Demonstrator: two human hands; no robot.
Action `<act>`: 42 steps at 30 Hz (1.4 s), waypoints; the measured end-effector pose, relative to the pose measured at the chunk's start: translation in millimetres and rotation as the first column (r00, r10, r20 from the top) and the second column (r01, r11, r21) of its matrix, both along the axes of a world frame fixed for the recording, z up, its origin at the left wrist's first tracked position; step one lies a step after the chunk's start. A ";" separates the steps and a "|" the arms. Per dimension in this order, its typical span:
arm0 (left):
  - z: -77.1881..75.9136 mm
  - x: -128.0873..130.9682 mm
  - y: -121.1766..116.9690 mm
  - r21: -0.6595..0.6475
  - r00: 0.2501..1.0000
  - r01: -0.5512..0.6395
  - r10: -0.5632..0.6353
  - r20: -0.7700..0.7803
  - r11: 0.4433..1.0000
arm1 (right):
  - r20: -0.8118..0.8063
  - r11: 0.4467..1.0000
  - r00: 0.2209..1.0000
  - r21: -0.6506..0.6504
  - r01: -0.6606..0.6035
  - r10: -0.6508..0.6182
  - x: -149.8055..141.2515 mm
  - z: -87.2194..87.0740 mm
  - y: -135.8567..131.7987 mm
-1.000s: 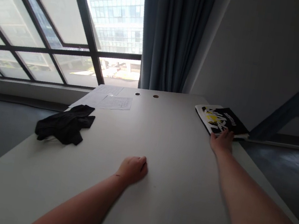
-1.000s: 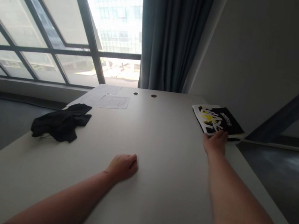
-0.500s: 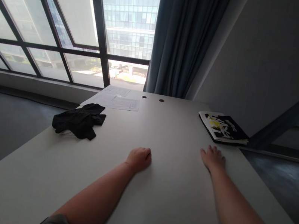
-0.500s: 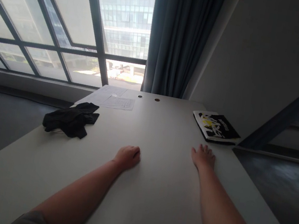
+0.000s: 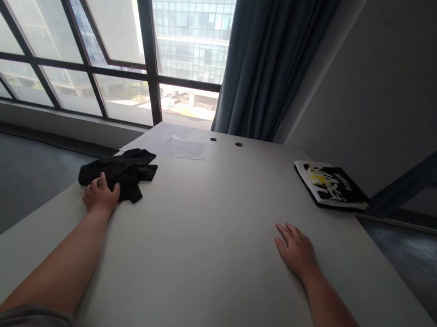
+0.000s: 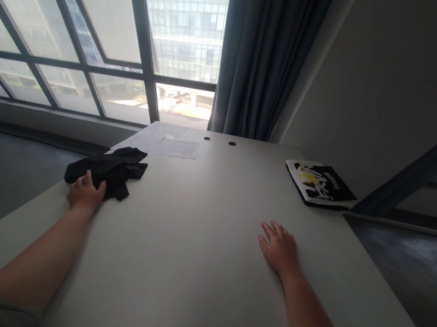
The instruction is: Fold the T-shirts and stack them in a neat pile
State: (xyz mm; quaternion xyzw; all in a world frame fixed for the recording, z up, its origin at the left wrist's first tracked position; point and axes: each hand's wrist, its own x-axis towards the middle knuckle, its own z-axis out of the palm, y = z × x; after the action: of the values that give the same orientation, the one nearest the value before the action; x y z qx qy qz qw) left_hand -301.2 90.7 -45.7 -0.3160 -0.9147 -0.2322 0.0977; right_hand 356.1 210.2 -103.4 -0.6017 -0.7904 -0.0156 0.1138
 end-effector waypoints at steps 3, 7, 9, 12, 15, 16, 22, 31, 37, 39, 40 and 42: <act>-0.3 0.0 5.6 -0.029 0.998 -0.044 0.042 -0.044 0.999 | -0.005 1.000 1.000 0.012 -0.014 0.014 0.3 1.8 0.8; 5.0 3.8 13.0 -0.091 0.998 -0.052 0.048 -0.043 0.994 | -0.019 1.000 1.000 0.003 -0.017 0.017 -0.4 1.7 -1.7; 7.0 4.8 14.2 -0.093 0.998 -0.032 0.027 -0.050 0.995 | -0.031 1.000 0.999 -0.004 -0.010 0.010 -1.1 2.3 -2.5; 9.0 7.3 13.7 -0.054 0.997 -0.012 0.008 -0.077 0.998 | -0.038 1.000 0.999 -0.014 -0.006 0.005 -2.3 4.8 -3.4; 11.3 13.4 13.0 0.012 0.995 -0.016 0.017 -0.098 1.000 | -0.043 1.000 0.999 0.000 -0.017 0.017 -3.7 7.2 -4.7; 12.8 16.5 13.4 0.039 0.993 -0.011 0.016 -0.114 0.999 | -0.048 1.000 0.999 0.007 -0.020 0.021 -4.0 7.6 -5.2; 37.3 55.3 28.7 0.130 0.962 0.200 -0.169 -0.216 0.971 | -0.105 1.000 0.994 0.027 -0.012 0.015 -4.1 7.2 -5.3; 19.8 253.5 -1.8 0.115 0.320 0.941 -0.948 -0.002 0.317 | -0.400 0.929 0.846 0.259 -0.265 0.353 -42.8 32.2 -43.9; 16.8 285.1 -26.6 -0.026 -0.003 1.000 -1.000 -0.027 -0.003 | -0.467 0.748 0.656 0.016 -0.664 0.592 -89.7 47.8 -96.5; 20.2 264.6 -20.6 -0.045 0.060 0.997 -0.995 -0.076 0.064 | -0.461 0.711 0.652 -0.061 -0.700 0.602 -95.8 49.4 -102.6; 21.2 250.9 -15.8 -0.054 0.119 0.991 -0.987 -0.105 0.125 | -0.456 0.709 0.656 -0.074 -0.702 0.602 -97.0 49.9 -103.6; 20.7 217.7 -4.4 -0.071 0.321 0.939 -0.933 -0.163 0.336 | -0.453 0.717 0.665 -0.078 -0.693 0.593 -97.1 50.7 -103.4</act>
State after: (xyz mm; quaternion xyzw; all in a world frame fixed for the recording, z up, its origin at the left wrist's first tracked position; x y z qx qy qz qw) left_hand -83.5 86.3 -25.0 -0.8021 -0.5484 -0.2342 0.0312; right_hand 259.0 106.8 -52.7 -0.2803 -0.9074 0.2453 0.1945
